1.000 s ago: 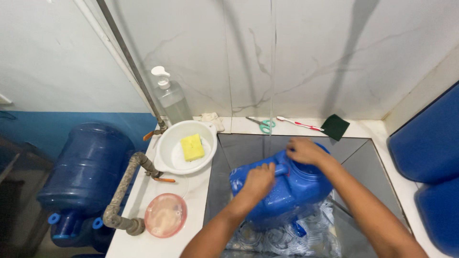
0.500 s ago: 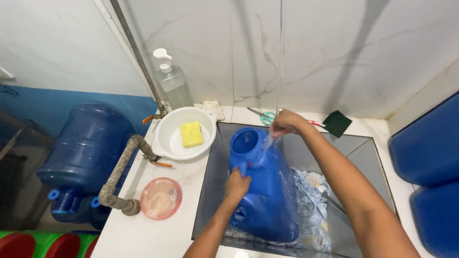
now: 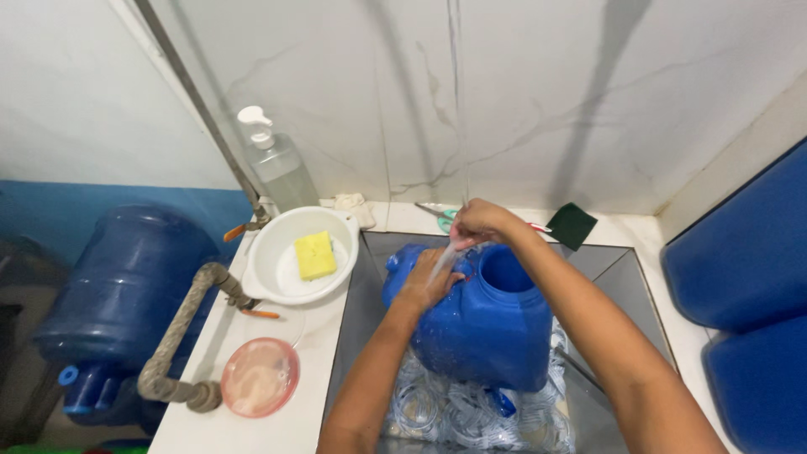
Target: The person cleans a large blue plastic container and its lid in a sink. They use a sponge and a toothbrush to scrub the exterior and interior, rinse with water from the tap, and then place the cleaned container and lid aside.
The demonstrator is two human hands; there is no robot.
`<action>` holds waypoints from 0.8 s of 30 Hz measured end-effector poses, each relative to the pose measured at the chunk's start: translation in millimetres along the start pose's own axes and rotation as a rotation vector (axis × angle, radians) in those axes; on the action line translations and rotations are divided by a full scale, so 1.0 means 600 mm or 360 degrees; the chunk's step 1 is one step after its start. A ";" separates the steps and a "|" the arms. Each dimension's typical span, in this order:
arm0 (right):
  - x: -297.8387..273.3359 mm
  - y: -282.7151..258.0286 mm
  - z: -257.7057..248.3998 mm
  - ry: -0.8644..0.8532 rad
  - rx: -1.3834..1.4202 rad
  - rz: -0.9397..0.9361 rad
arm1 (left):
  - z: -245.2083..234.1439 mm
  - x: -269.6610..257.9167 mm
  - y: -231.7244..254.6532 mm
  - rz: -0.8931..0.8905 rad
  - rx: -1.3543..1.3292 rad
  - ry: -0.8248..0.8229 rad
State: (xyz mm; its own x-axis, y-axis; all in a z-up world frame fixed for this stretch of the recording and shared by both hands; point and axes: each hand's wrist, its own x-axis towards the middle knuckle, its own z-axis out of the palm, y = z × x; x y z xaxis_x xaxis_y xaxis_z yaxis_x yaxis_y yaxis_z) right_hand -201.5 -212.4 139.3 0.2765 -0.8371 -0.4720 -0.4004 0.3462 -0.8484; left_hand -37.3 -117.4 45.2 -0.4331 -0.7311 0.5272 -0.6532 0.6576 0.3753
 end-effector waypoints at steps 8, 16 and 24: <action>0.071 0.070 -0.058 0.0126 -0.0362 -0.0411 | -0.035 -0.001 0.024 -0.0234 0.0048 -0.0752; 0.147 0.318 -0.193 0.1276 -0.1663 -0.0975 | -0.026 -0.102 0.043 -0.0875 -0.0441 -0.0389; -0.087 0.253 -0.139 0.0888 -0.1019 -0.0568 | -0.063 -0.068 0.112 -0.1332 -0.0565 -0.0603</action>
State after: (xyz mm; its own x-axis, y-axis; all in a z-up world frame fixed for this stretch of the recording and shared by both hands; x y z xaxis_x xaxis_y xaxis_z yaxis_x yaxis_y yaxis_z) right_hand -349.6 -151.4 55.5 0.0817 -0.9898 0.1170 -0.8255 -0.1329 -0.5485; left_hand -40.1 -36.4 77.7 -0.1265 -0.9548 -0.2689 -0.6421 -0.1278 0.7559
